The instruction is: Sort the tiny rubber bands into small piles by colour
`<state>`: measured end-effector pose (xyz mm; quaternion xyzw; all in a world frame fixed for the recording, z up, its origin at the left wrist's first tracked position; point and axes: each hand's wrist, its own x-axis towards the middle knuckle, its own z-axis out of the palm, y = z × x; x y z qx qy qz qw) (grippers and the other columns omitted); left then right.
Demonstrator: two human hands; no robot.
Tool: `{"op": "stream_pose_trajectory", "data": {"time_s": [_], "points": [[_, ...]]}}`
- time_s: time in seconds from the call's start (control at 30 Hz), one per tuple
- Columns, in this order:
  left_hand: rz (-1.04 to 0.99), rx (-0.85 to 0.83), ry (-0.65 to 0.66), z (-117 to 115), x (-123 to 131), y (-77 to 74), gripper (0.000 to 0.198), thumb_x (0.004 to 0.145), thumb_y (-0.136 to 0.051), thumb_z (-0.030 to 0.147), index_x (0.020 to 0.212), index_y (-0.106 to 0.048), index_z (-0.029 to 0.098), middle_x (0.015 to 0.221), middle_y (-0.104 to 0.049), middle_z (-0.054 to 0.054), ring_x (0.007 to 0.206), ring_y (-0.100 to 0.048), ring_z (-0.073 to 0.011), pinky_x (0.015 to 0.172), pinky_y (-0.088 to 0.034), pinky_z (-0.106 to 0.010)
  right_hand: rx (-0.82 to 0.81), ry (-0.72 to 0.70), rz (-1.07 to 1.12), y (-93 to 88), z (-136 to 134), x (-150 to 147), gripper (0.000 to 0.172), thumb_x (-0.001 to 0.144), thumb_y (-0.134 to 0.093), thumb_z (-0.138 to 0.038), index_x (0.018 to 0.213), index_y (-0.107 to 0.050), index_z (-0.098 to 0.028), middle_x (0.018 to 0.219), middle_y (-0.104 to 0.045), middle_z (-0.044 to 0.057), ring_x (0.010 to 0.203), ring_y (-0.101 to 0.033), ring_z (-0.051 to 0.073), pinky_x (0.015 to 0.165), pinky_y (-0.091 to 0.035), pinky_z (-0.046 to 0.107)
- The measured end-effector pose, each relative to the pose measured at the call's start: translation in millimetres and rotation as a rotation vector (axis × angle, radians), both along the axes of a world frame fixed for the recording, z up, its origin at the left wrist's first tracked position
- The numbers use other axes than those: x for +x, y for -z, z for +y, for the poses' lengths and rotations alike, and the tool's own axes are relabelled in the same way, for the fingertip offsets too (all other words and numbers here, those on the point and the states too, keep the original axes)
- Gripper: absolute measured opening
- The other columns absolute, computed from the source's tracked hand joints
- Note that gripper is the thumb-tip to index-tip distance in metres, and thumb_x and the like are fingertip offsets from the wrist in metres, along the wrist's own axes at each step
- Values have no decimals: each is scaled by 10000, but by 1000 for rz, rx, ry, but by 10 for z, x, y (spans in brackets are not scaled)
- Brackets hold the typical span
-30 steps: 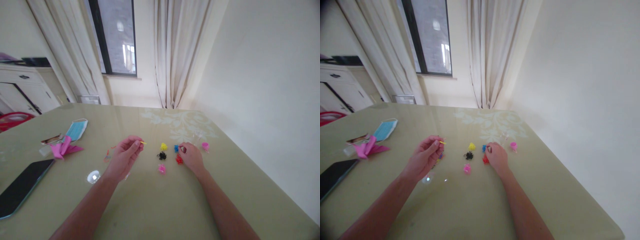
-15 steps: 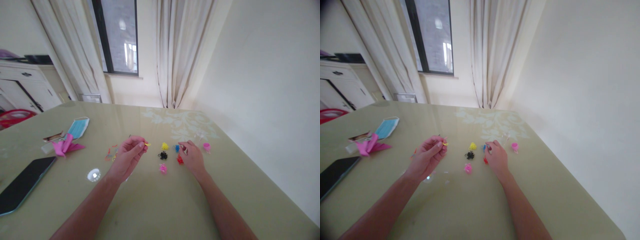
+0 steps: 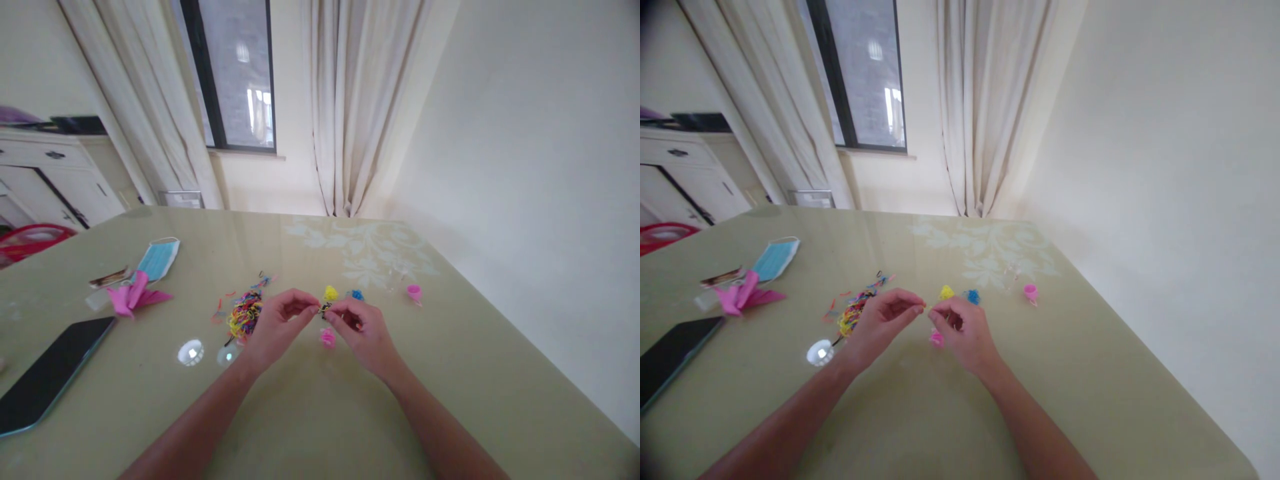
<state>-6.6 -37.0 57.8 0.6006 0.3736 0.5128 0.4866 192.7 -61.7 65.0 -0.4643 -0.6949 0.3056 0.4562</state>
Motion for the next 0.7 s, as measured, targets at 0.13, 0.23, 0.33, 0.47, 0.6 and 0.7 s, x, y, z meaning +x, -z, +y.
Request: {"op": "stream_pose_trajectory", "data": {"time_s": [0.13, 0.23, 0.33, 0.47, 0.6, 0.7], "points": [[1, -21, 41, 4, 13, 44, 252, 838, -834, 413, 909, -785, 176, 890, -813, -75, 831, -762, -197, 812, -625, -313, 1, 47, 2, 24, 11, -24, 181, 927, -696, -364, 870, -752, -201, 692, -679, 12, 564, -533, 133, 534, -396, 254], [-4, -27, 52, 15, 5, 61, 262, 838, -837, 423, 917, -784, 179, 900, -813, -76, 835, -760, -196, 819, -624, -315, -10, 62, 13, 28, 29, -14, 184, 915, -706, -371, 901, -758, -196, 701, -686, 15, 558, -530, 131, 527, -394, 252], [-3, -24, 52, 21, 7, 76, 287, 831, -839, 449, 915, -781, 182, 902, -810, -77, 844, -760, -201, 827, -624, -323, -3, 50, 24, 31, 32, -11, 178, 914, -700, -366, 896, -763, -200, 699, -680, 11, 557, -526, 130, 528, -395, 251], [16, -20, 65, 37, 30, 100, 314, 839, -822, 477, 929, -775, 180, 919, -811, -80, 863, -760, -204, 847, -618, -330, 16, 49, 22, 51, 32, -10, 169, 920, -704, -356, 921, -777, -204, 706, -682, 7, 564, -529, 132, 531, -402, 250], [104, -13, -6, 148, -67, 109, 311, 856, -776, 468, 980, -774, 183, 970, -820, -89, 901, -766, -226, 871, -614, -356, 85, 112, -44, 100, 111, 57, 190, 961, -674, -352, 912, -790, -209, 768, -720, 28, 599, -564, 146, 584, -442, 269], [379, 35, -246, 282, -299, 83, 278, 926, -660, 404, 1073, -769, 194, 1011, -815, -96, 913, -755, -246, 866, -600, -383, 161, 229, -187, 171, 264, 162, 221, 992, -639, -359, 951, -807, -220, 836, -731, 51, 641, -599, 169, 647, -479, 300]]}}
